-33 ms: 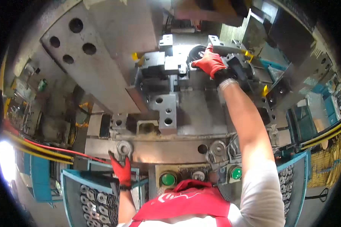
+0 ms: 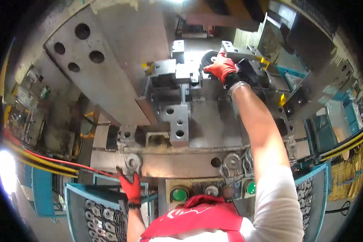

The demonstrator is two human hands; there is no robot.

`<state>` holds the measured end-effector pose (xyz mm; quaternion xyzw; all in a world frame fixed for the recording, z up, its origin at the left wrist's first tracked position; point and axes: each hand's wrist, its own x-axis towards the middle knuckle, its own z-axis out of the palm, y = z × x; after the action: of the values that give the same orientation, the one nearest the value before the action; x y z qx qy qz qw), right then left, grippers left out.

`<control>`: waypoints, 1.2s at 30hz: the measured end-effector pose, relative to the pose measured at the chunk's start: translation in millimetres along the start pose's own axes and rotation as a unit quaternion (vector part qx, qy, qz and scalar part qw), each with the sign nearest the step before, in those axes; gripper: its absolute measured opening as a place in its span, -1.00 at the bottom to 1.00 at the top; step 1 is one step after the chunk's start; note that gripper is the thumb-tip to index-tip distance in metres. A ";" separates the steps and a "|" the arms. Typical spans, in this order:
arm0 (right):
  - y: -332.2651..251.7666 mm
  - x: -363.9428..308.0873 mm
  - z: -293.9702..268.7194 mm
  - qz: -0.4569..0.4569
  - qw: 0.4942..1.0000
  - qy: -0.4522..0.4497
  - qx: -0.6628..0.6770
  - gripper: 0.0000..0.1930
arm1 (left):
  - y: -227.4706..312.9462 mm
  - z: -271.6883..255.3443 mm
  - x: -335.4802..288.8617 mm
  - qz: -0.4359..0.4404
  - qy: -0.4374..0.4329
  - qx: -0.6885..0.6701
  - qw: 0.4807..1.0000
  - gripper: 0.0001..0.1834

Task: Operates an industrial stamping press to produce metal components and then organizes the finished parts into a storage bin on the factory floor.

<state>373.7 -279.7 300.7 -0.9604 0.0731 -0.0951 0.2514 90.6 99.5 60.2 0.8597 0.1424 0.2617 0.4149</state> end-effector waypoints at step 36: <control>300.2 -415.3 76.1 0.244 0.923 0.158 0.253 -0.36 | -6.5 60.8 -146.8 -0.258 -0.321 0.003 0.911 0.08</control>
<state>-40.8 -424.9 25.9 -0.7899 0.3170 -0.1965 0.4869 4.2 -3.2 -25.2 0.8321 0.2192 -0.1445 0.4886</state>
